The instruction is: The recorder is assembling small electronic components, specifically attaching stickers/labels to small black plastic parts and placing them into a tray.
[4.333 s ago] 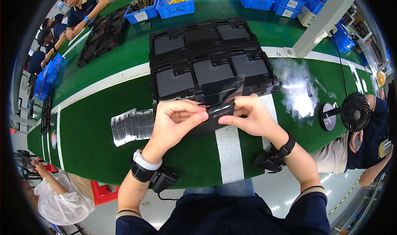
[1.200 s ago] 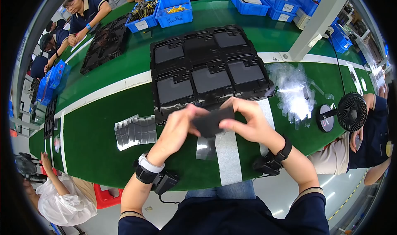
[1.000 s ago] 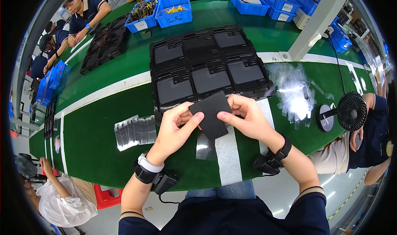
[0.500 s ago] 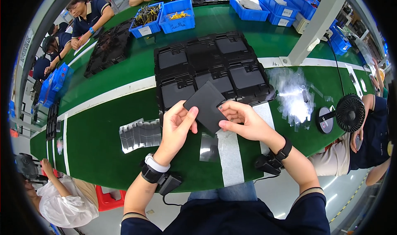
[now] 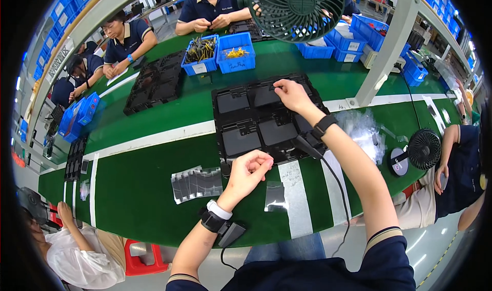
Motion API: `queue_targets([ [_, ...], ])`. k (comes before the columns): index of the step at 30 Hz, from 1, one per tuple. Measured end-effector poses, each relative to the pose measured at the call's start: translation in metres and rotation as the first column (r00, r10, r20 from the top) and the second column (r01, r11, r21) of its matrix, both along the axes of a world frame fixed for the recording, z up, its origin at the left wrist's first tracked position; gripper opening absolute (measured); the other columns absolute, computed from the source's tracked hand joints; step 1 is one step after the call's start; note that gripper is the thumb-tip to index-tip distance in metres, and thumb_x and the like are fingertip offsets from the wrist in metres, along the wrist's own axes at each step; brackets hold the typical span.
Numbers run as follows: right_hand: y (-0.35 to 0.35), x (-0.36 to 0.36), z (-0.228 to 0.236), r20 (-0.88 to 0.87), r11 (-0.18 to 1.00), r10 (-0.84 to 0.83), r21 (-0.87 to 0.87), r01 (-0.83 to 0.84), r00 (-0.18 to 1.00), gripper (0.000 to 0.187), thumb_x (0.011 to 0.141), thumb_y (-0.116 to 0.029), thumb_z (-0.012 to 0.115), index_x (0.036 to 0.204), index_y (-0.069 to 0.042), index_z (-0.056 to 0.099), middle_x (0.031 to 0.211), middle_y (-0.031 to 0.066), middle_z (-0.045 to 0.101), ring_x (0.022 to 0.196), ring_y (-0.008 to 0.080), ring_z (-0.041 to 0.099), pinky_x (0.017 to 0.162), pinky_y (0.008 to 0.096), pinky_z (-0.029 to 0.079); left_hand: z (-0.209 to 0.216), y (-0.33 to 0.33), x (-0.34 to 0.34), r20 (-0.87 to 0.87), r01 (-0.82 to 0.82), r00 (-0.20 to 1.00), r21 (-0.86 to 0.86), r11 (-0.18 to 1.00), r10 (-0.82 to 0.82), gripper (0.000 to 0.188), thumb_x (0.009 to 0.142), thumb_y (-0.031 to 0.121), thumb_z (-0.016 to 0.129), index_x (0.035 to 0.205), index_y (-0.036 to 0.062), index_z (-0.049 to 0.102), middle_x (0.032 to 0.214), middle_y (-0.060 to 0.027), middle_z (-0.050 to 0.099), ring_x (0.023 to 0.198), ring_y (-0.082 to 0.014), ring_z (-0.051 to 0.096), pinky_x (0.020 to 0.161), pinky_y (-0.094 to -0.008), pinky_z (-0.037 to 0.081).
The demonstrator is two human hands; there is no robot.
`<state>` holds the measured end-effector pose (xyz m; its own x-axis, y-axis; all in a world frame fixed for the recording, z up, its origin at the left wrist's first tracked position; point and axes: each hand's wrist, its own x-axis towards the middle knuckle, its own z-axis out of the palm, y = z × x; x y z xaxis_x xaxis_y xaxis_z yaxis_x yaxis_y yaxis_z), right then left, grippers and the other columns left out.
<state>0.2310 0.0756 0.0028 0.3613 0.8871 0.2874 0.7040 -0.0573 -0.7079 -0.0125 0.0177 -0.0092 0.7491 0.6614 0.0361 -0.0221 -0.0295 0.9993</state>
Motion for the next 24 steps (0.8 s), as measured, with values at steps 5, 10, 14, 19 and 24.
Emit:
queue_targets([
  [5,0.003,-0.011,-0.018,0.316,0.996,-0.015,-0.076,0.042,0.949,0.030,0.084,-0.026,0.055,0.110,-0.012,0.058,0.114,0.0159,0.050,0.108,0.0335,0.047,0.087,0.0421,0.042,0.000,0.001,0.000,-0.012,-0.008,1.000,0.002,1.000,0.008,0.011,0.085,0.007,0.057,0.092,-0.0029,0.058,0.075,-0.0043,0.060,0.055,-0.0037,0.051,0.051,-0.0164,0.042],
  [10,-0.010,-0.007,-0.013,0.397,0.974,0.092,-0.226,0.000,0.913,0.026,0.085,-0.031,0.050,0.105,-0.017,0.061,0.120,0.0122,0.049,0.113,0.0308,0.044,0.089,0.0509,0.037,-0.003,0.005,0.000,-0.005,-0.017,1.000,0.029,0.999,0.017,0.011,0.085,0.006,0.057,0.090,-0.0031,0.058,0.072,-0.0031,0.059,0.055,-0.0037,0.052,0.051,-0.0163,0.042],
  [14,-0.013,0.004,-0.006,0.407,0.949,0.245,-0.285,-0.133,0.880,0.030,0.087,-0.034,0.048,0.109,-0.020,0.061,0.130,0.0129,0.043,0.118,0.0335,0.039,0.096,0.0540,0.030,0.001,0.005,0.001,-0.033,-0.010,0.999,0.038,0.999,0.012,0.010,0.085,0.006,0.057,0.090,-0.0031,0.058,0.071,-0.0030,0.058,0.054,-0.0040,0.052,0.050,-0.0162,0.042],
  [19,-0.010,-0.010,0.005,0.442,0.882,0.204,-0.470,0.032,0.874,0.049,0.084,-0.050,0.046,0.126,-0.024,0.049,0.141,0.0190,0.026,0.130,0.0406,0.020,0.103,0.0595,0.015,-0.002,0.006,0.002,-0.036,-0.008,0.999,0.054,0.999,0.010,0.009,0.085,0.005,0.057,0.089,-0.0029,0.058,0.071,-0.0031,0.058,0.054,-0.0044,0.052,0.050,-0.0163,0.042],
  [24,-0.055,-0.031,0.018,0.423,0.905,0.324,-0.400,-0.146,0.846,0.063,0.075,-0.046,0.062,0.127,-0.017,0.044,0.137,0.0218,0.031,0.128,0.0422,0.023,0.102,0.0591,0.020,-0.003,0.009,0.000,-0.050,-0.029,0.998,0.048,0.998,0.031,0.009,0.085,0.006,0.058,0.088,-0.0028,0.058,0.070,-0.0029,0.058,0.054,-0.0047,0.053,0.050,-0.0166,0.042],
])
